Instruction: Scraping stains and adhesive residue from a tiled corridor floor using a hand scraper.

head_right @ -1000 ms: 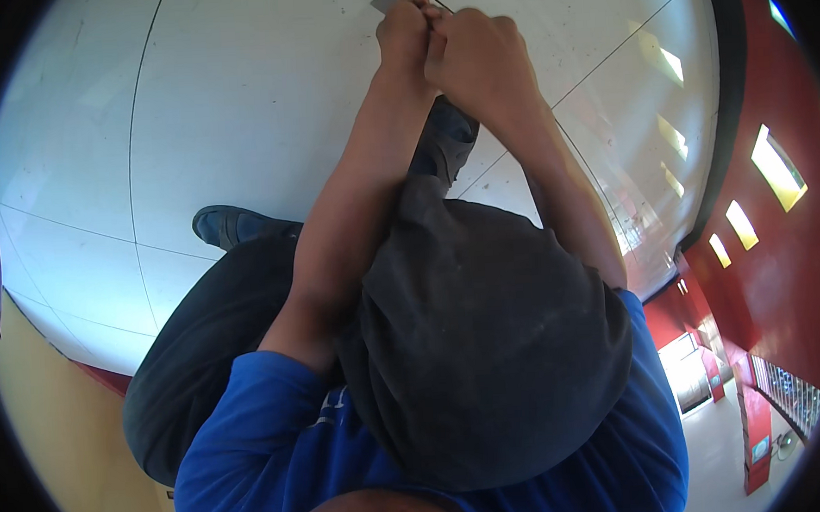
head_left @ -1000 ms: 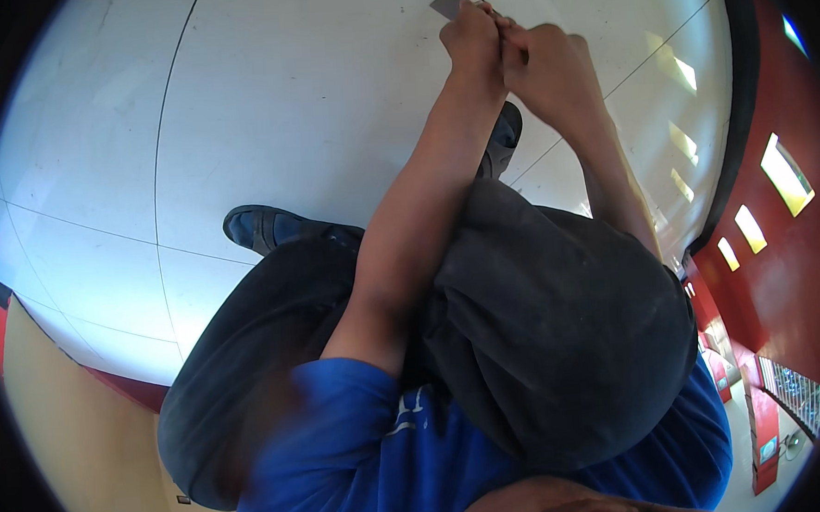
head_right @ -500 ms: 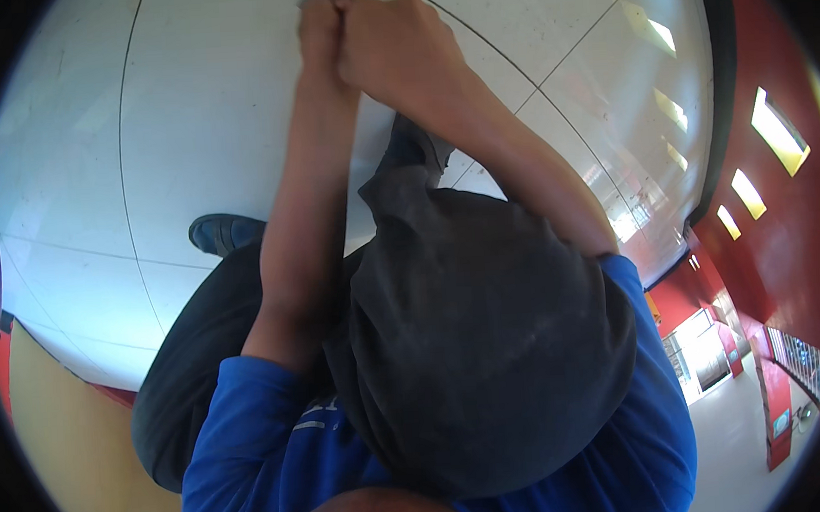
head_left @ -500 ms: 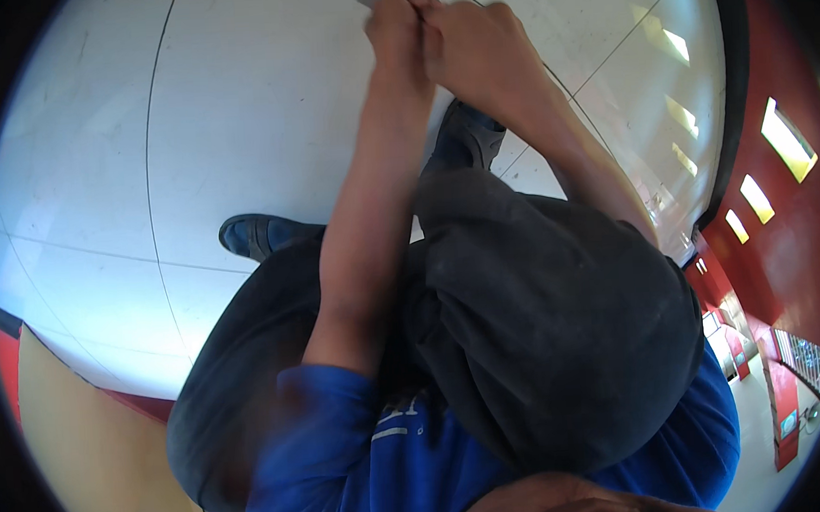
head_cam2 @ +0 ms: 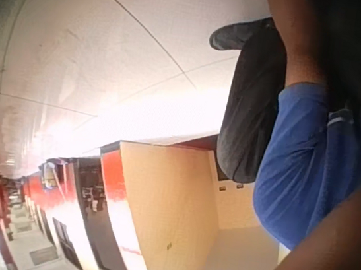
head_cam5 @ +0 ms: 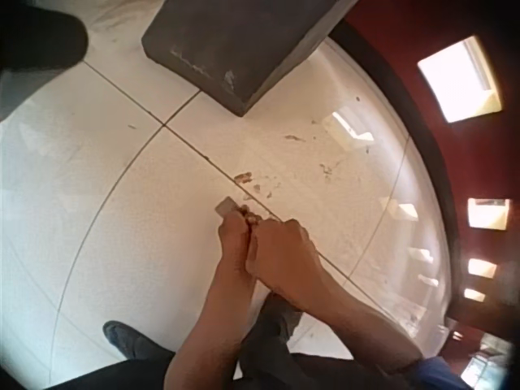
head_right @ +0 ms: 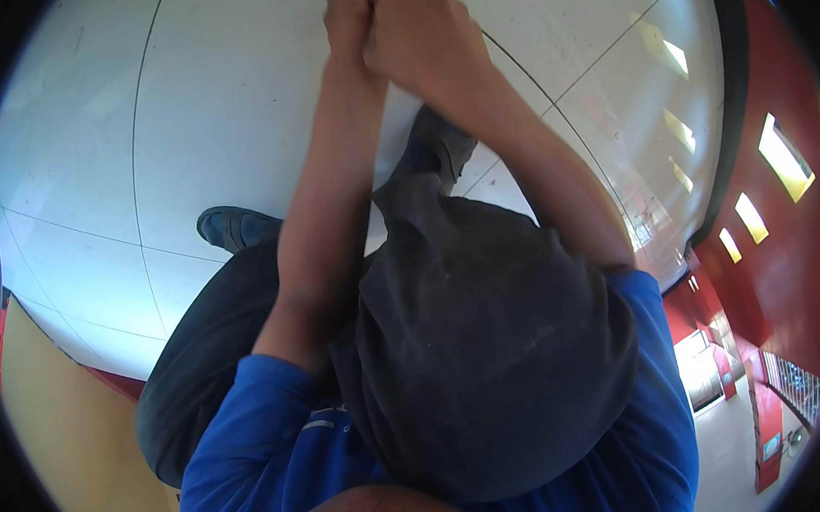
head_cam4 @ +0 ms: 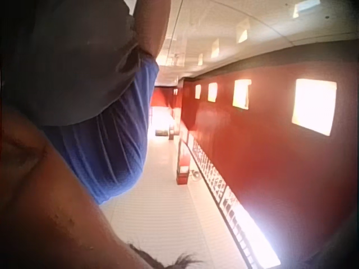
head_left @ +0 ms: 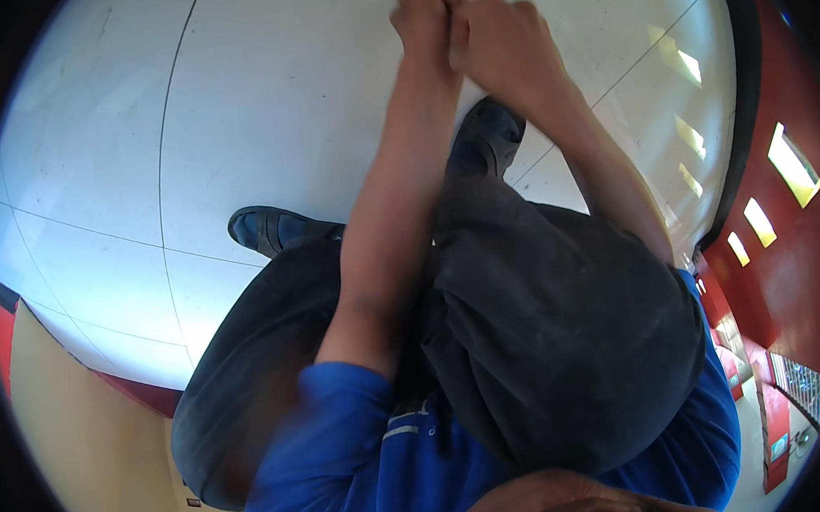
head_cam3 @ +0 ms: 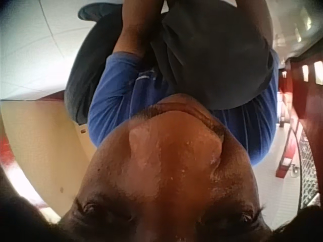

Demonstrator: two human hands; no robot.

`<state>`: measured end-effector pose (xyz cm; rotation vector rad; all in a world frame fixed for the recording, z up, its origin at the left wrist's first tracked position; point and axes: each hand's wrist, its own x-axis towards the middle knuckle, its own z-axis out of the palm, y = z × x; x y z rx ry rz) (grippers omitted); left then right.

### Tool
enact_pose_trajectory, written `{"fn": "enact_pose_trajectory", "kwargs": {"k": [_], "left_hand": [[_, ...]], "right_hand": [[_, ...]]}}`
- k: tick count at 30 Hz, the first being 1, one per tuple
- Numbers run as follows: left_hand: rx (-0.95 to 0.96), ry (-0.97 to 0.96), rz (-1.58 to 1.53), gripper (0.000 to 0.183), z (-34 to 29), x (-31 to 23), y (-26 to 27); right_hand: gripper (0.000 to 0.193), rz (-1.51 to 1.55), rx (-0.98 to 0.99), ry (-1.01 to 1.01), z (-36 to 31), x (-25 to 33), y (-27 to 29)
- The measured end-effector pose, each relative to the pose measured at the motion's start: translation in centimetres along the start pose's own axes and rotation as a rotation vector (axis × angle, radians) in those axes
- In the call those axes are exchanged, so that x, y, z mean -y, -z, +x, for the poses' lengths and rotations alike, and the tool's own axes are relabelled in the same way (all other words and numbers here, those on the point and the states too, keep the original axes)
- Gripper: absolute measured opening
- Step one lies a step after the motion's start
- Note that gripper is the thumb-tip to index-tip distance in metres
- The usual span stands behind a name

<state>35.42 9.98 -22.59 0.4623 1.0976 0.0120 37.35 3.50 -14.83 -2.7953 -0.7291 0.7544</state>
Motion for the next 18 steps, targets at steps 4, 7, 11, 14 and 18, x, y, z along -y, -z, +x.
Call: {"fn": "enact_pose_trajectory", "kwargs": {"k": [4,7,11,14,18], "left_hand": [[-0.026,0.109,-0.087,0.018,-0.1,2.5,-0.1],[-0.061,0.219,-0.134,0.019,0.2,3.0,-1.4],[0.039,0.163,-0.126,0.023,2.0,2.0,-2.3],[-0.007,0.179,-0.247,0.022,1.4,4.4,-2.5],[0.054,0.117,-0.174,0.024,2.0,1.5,-4.1]], "right_hand": [[0.019,0.044,0.040,0.020,-1.3,-0.5,0.8],[0.019,0.098,0.035,-0.050,-1.9,-3.2,0.8],[0.021,0.215,0.029,-0.062,1.8,-1.3,3.2],[0.022,0.131,0.079,-0.121,-0.6,-2.5,2.7],[0.025,0.093,0.068,-0.183,0.8,-2.7,3.1]]}}
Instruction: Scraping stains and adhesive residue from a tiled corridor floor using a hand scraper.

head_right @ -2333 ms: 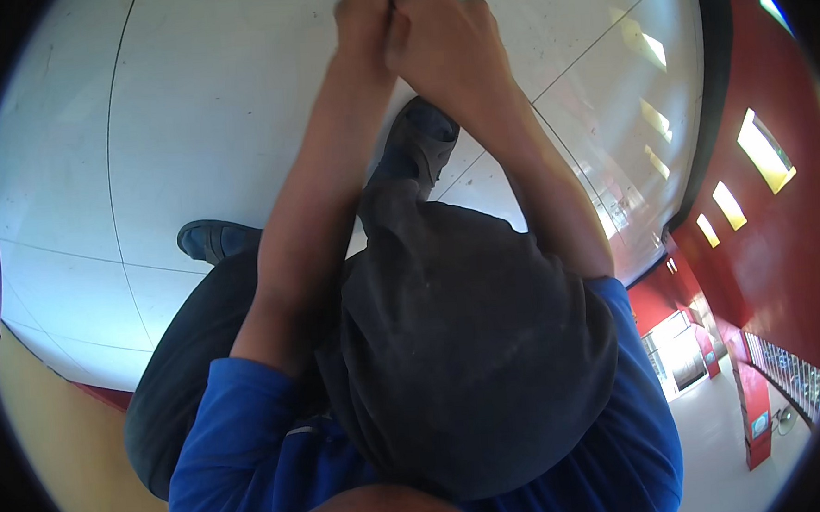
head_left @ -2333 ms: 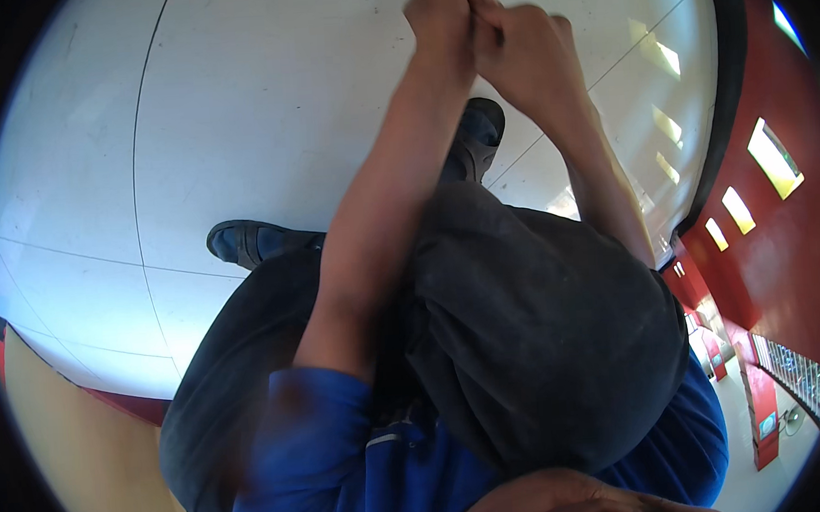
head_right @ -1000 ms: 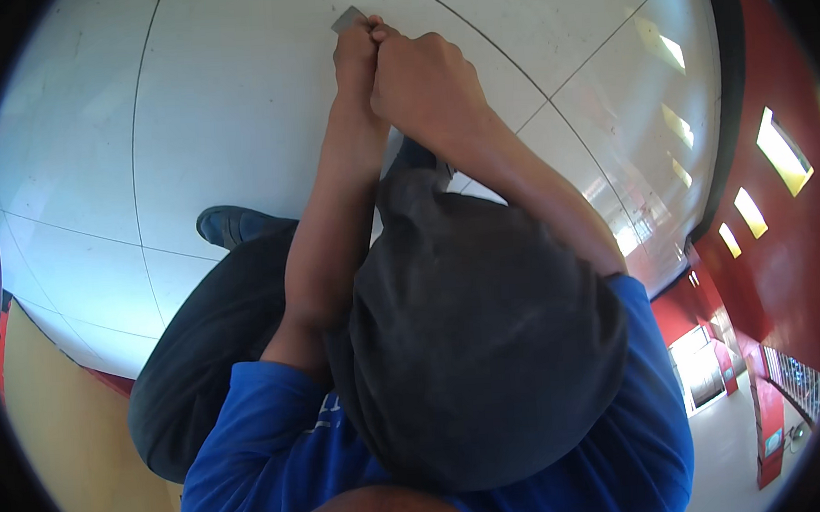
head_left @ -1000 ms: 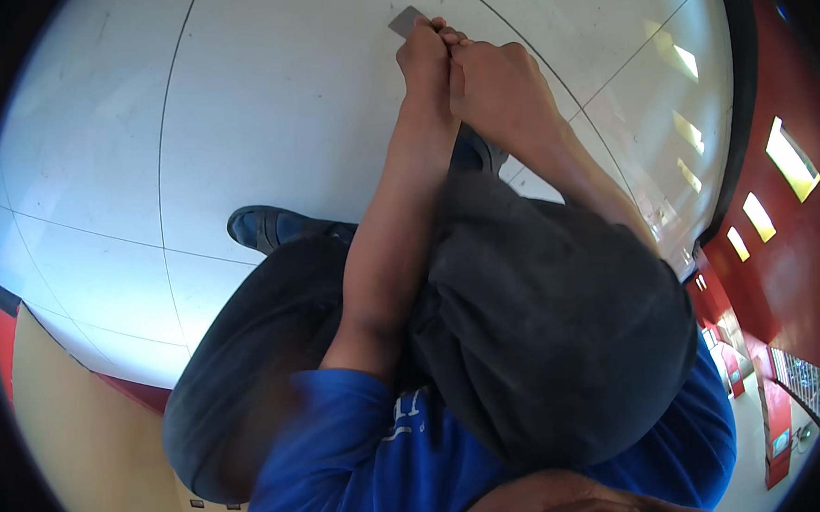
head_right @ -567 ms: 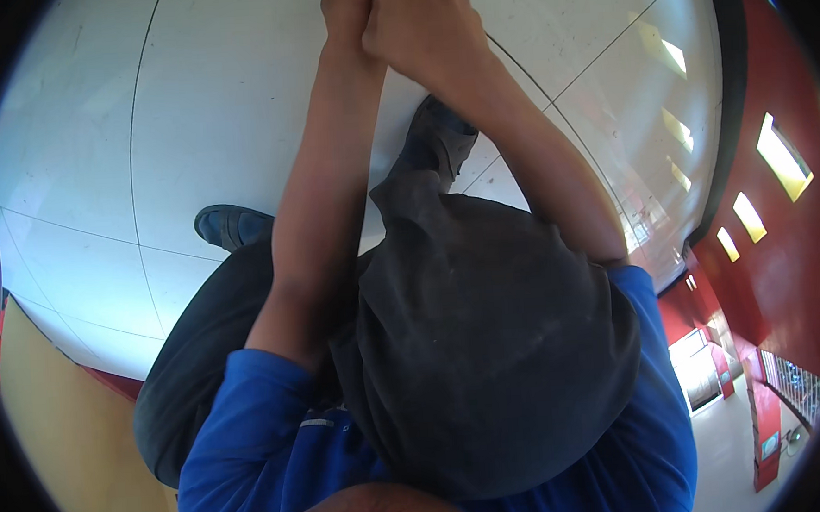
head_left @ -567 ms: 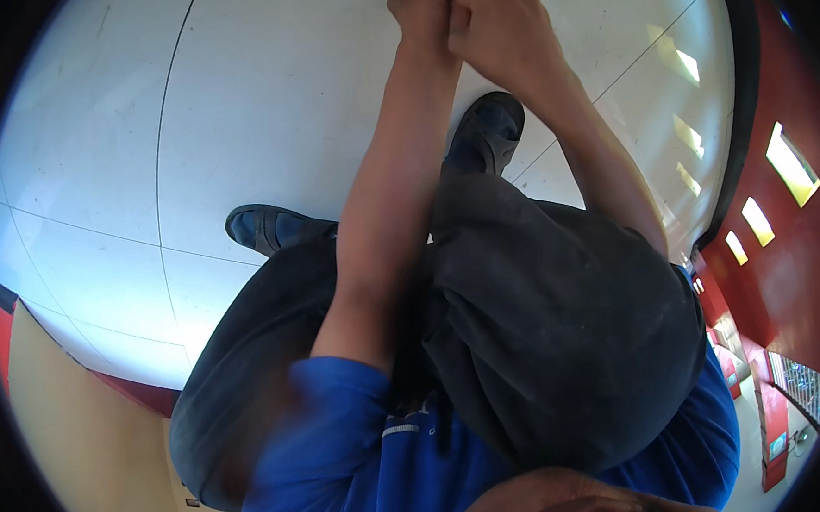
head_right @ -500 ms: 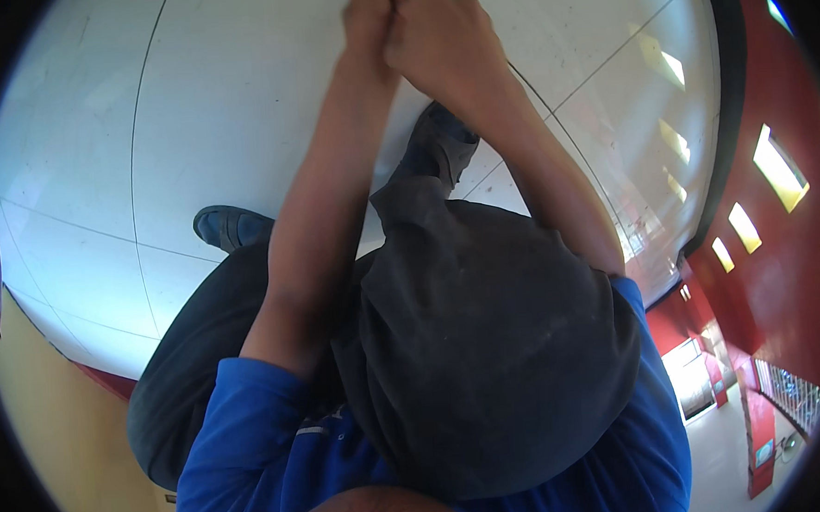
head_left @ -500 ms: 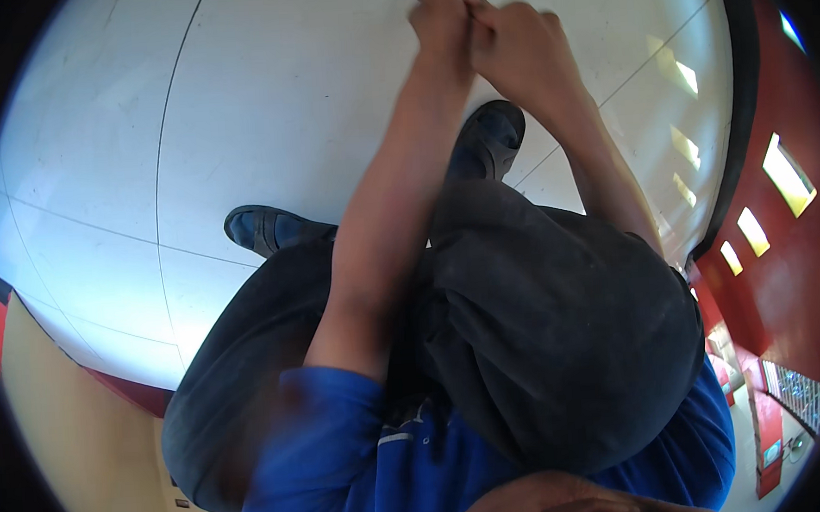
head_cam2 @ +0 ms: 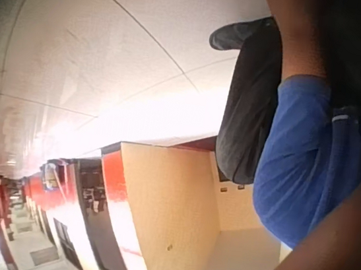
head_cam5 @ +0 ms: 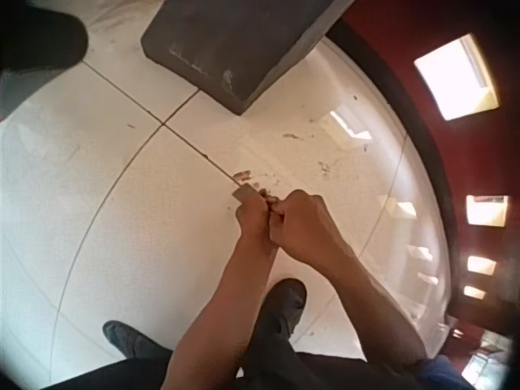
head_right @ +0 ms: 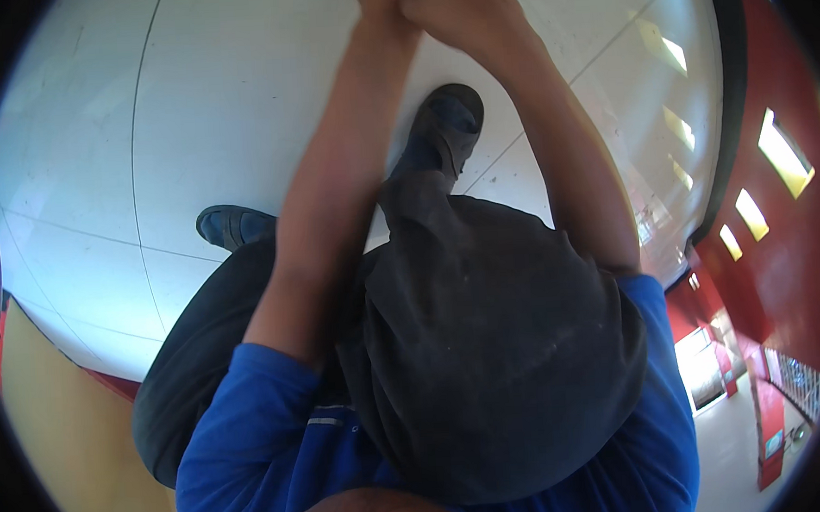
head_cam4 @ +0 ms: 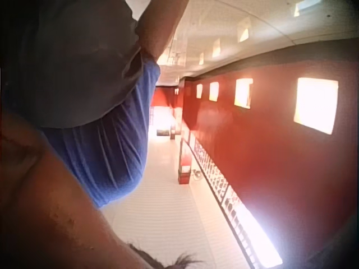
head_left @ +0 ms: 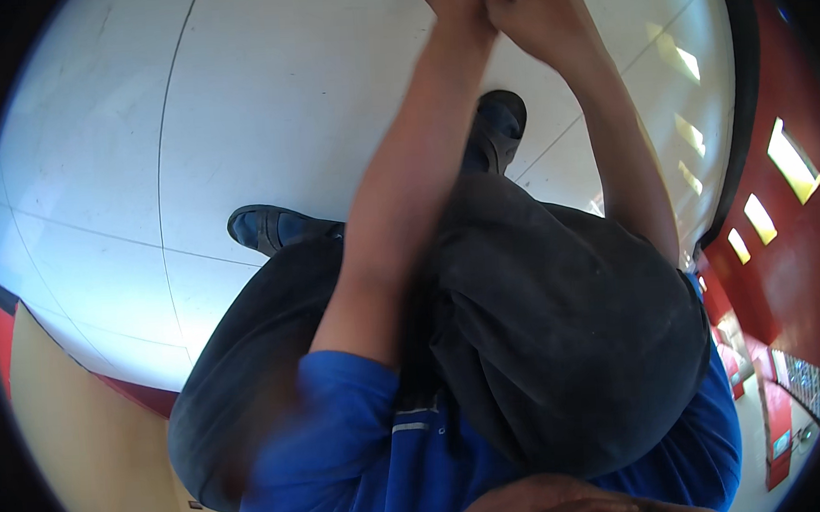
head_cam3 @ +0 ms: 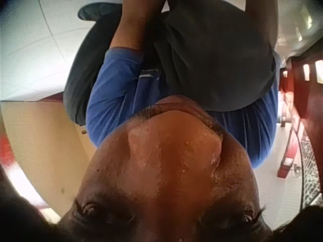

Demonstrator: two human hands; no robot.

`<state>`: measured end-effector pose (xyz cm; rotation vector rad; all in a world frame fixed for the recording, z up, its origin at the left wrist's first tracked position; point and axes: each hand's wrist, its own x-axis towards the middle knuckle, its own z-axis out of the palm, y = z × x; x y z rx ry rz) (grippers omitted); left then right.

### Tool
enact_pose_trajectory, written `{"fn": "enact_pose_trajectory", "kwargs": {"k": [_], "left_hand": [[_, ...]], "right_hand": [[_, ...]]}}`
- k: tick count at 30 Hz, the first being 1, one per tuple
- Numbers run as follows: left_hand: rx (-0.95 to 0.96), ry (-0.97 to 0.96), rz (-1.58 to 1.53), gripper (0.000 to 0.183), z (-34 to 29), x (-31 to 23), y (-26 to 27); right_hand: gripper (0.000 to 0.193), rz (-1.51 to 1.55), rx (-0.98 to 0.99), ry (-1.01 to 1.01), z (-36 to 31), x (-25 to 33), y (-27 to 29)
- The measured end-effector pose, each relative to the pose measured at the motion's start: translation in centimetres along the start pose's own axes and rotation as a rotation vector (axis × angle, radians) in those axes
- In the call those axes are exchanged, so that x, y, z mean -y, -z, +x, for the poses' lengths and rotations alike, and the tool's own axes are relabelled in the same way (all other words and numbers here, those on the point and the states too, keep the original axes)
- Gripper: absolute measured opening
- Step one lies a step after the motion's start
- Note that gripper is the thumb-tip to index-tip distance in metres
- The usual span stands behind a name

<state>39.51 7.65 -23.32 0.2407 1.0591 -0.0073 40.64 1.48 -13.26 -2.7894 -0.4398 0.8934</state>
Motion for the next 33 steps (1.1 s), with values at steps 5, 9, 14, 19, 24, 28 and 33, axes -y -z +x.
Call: {"fn": "enact_pose_trajectory", "kwargs": {"k": [5,9,14,19,24,28,33], "left_hand": [[-0.059,0.110,-0.082,0.022,-1.7,2.2,1.1],[0.025,0.001,-0.082,0.021,0.5,2.8,1.3],[0.042,-0.074,-0.026,0.021,0.1,-0.4,0.5],[-0.009,-0.058,-0.041,0.021,1.0,0.6,0.3],[0.100,0.019,-0.049,0.020,-1.1,3.9,2.6],[-0.189,0.153,-0.074,0.020,-3.2,6.7,0.9],[-0.050,0.153,-0.043,0.020,-3.7,7.9,2.0]], "right_hand": [[0.027,-0.002,0.040,0.113,-0.9,-2.0,-1.1],[0.024,0.003,0.001,0.087,0.4,-0.9,-1.0],[0.024,0.014,0.049,0.104,-1.2,-1.1,-0.5],[0.021,0.169,-0.022,0.020,1.1,1.1,0.4],[0.024,-0.054,-0.052,0.232,-2.2,-2.5,-1.2],[0.023,0.016,-0.059,0.060,-3.6,-4.8,-1.7],[0.025,-0.041,0.034,0.007,-4.5,-6.0,-1.8]]}}
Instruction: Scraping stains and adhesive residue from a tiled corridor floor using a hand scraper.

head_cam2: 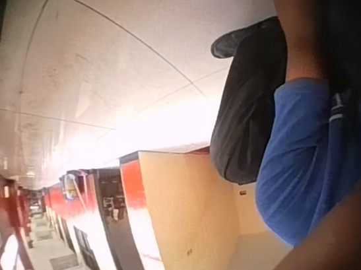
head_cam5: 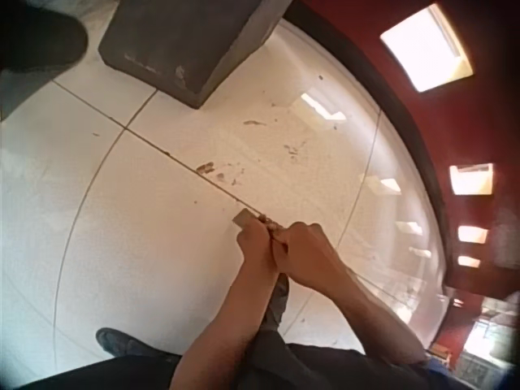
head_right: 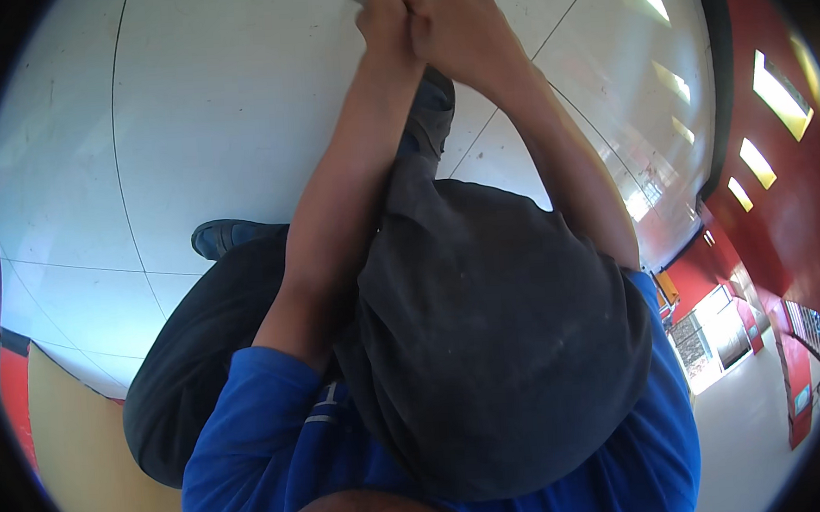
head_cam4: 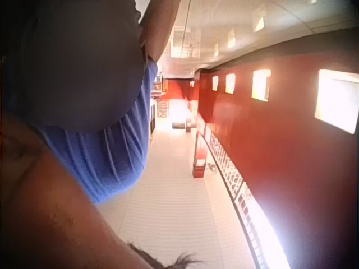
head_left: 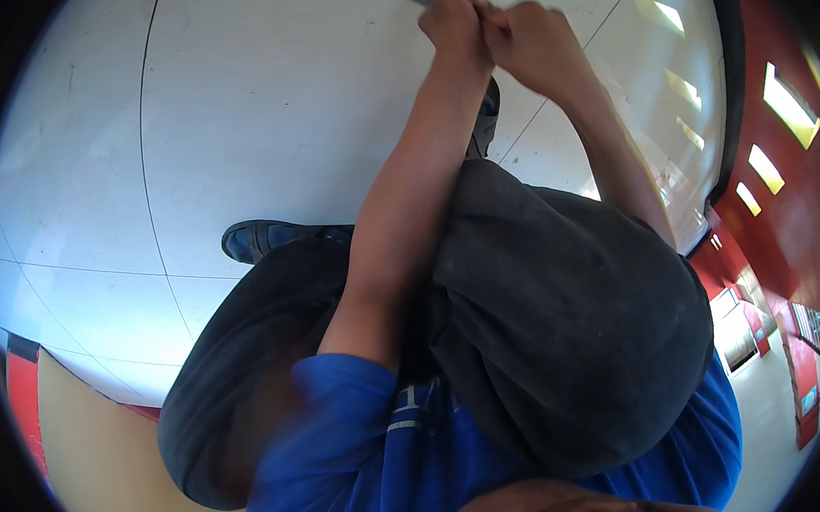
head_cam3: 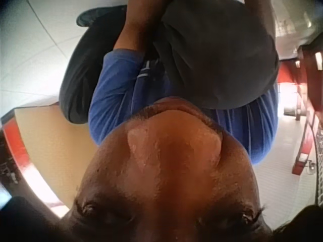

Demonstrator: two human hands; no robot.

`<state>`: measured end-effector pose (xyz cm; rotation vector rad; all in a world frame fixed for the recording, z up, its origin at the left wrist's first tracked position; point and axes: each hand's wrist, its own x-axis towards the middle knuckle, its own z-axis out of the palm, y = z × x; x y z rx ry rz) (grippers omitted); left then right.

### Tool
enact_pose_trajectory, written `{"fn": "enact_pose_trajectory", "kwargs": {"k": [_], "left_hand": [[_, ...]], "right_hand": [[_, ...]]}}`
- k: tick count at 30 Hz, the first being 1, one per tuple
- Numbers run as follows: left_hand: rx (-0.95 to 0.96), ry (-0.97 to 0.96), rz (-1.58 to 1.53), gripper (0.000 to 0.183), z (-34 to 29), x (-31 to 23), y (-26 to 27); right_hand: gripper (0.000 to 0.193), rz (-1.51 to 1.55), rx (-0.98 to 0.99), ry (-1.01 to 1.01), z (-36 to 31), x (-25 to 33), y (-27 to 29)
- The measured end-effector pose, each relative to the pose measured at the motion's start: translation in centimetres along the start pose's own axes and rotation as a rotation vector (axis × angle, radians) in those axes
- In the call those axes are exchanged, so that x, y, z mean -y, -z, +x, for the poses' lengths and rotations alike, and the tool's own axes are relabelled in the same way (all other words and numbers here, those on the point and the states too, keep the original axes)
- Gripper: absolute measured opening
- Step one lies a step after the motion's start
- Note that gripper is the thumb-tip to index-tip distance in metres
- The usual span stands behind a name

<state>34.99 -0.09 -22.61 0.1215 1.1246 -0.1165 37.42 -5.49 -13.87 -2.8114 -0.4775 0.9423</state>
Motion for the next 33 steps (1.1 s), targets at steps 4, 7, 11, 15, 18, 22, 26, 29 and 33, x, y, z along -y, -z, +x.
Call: {"fn": "enact_pose_trajectory", "kwargs": {"k": [4,7,11,15,18,22,26,29,33], "left_hand": [[-0.047,-0.043,0.038,0.021,2.7,0.5,0.4],[0.092,-0.117,0.218,0.025,2.3,-1.7,-0.1],[0.041,-0.100,0.174,0.022,1.7,-0.9,0.4],[-0.002,-0.079,0.195,0.023,2.1,-2.7,-0.2],[0.111,-0.044,0.242,0.017,2.3,-3.1,0.7],[-0.107,-0.045,0.260,0.023,1.6,-0.4,1.7],[0.074,-0.167,0.313,0.021,3.0,-4.6,0.5],[-0.070,-0.065,0.421,0.021,-0.6,-1.7,1.4],[-0.024,-0.061,0.404,0.019,1.3,-3.5,2.5]], "right_hand": [[0.025,-0.048,-0.098,0.033,-1.1,-0.4,-1.0],[0.026,0.192,-0.032,-0.095,1.3,2.0,0.0],[0.026,0.163,-0.138,-0.007,-1.0,0.5,-1.2],[0.026,0.082,-0.109,-0.020,0.6,1.8,-1.2],[0.026,0.124,-0.147,0.006,0.4,1.5,-1.8],[0.025,0.199,-0.081,-0.062,-1.6,1.3,-1.9],[0.024,0.178,-0.115,-0.075,0.1,2.9,-2.5],[0.023,0.222,-0.132,-0.063,-2.0,1.7,-3.0],[0.023,0.189,-0.110,-0.145,-1.4,3.9,-2.3]]}}
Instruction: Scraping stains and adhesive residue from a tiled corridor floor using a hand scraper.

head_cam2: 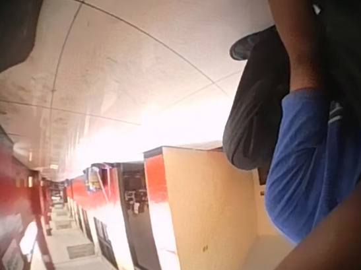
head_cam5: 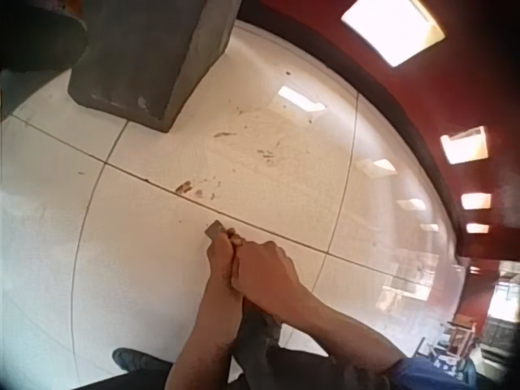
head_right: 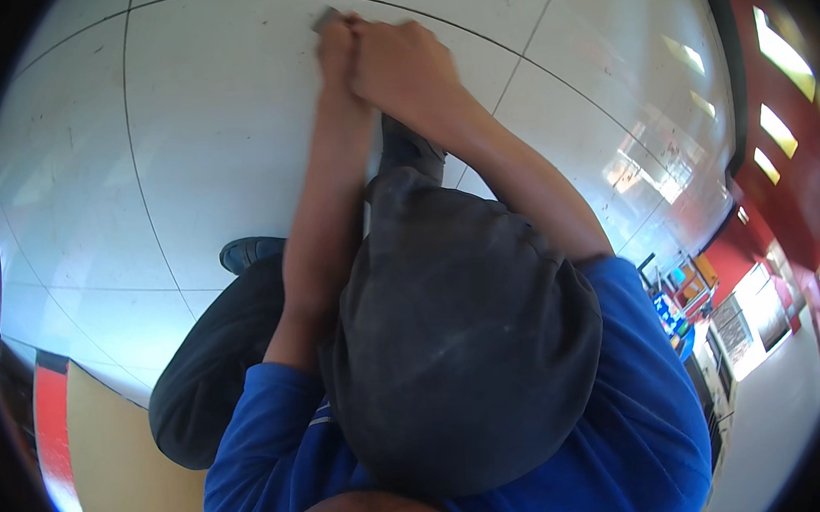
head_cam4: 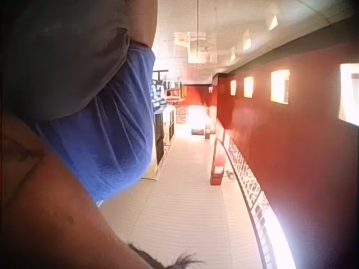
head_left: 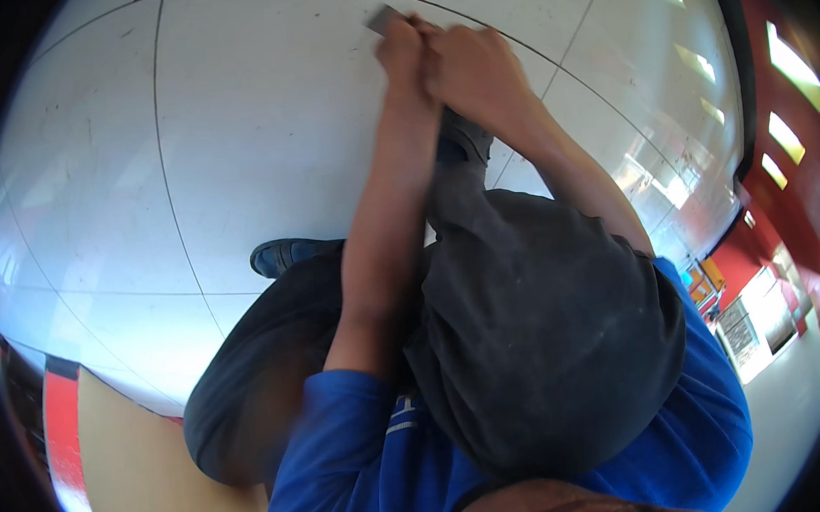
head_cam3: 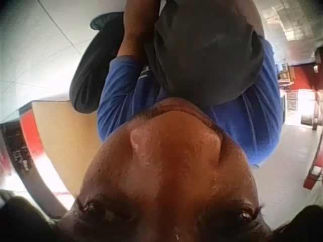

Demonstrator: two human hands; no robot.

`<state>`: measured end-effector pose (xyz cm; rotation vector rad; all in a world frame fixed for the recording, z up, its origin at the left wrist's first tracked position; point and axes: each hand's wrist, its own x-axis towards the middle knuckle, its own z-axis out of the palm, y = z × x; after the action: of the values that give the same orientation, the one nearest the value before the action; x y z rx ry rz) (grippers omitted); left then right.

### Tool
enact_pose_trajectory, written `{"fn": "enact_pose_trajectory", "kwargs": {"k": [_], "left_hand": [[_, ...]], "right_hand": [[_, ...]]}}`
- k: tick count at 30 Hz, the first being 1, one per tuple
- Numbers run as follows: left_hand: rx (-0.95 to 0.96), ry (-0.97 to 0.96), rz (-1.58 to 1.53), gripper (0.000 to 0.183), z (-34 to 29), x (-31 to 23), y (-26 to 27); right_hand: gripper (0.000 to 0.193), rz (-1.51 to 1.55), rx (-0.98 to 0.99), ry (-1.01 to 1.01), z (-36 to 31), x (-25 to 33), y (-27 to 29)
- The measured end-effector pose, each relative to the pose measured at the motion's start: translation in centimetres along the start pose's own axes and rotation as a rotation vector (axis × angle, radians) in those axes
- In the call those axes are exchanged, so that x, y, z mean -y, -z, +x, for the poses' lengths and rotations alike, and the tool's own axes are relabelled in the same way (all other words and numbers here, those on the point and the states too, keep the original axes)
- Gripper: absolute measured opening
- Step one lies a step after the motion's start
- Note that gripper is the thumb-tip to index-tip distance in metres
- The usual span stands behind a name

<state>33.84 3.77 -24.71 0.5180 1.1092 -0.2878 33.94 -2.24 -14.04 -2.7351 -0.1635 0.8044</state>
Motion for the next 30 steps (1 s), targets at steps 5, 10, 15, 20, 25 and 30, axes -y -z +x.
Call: {"fn": "enact_pose_trajectory", "kwargs": {"k": [5,10,15,20,25,30], "left_hand": [[0.058,-0.130,0.265,0.020,1.4,-0.1,2.2],[0.074,-0.284,0.457,0.019,1.1,-4.0,1.7],[0.123,-0.080,0.198,0.016,0.6,-2.1,2.1],[0.284,-0.125,0.040,0.011,3.9,-4.1,7.1],[0.092,-0.474,0.816,0.017,3.9,-3.3,6.1],[0.355,-0.019,0.007,0.020,3.2,-6.6,7.3]], "right_hand": [[0.023,-0.029,0.023,0.047,-0.6,1.2,0.4],[0.023,0.028,0.055,0.069,1.6,2.9,0.1],[0.021,0.000,0.099,0.079,-0.4,1.1,-0.3],[0.019,0.096,0.176,0.215,1.8,4.8,0.0],[0.019,0.066,0.097,0.174,0.7,4.4,0.4],[0.020,0.062,0.095,0.229,2.2,6.0,-0.4]]}}
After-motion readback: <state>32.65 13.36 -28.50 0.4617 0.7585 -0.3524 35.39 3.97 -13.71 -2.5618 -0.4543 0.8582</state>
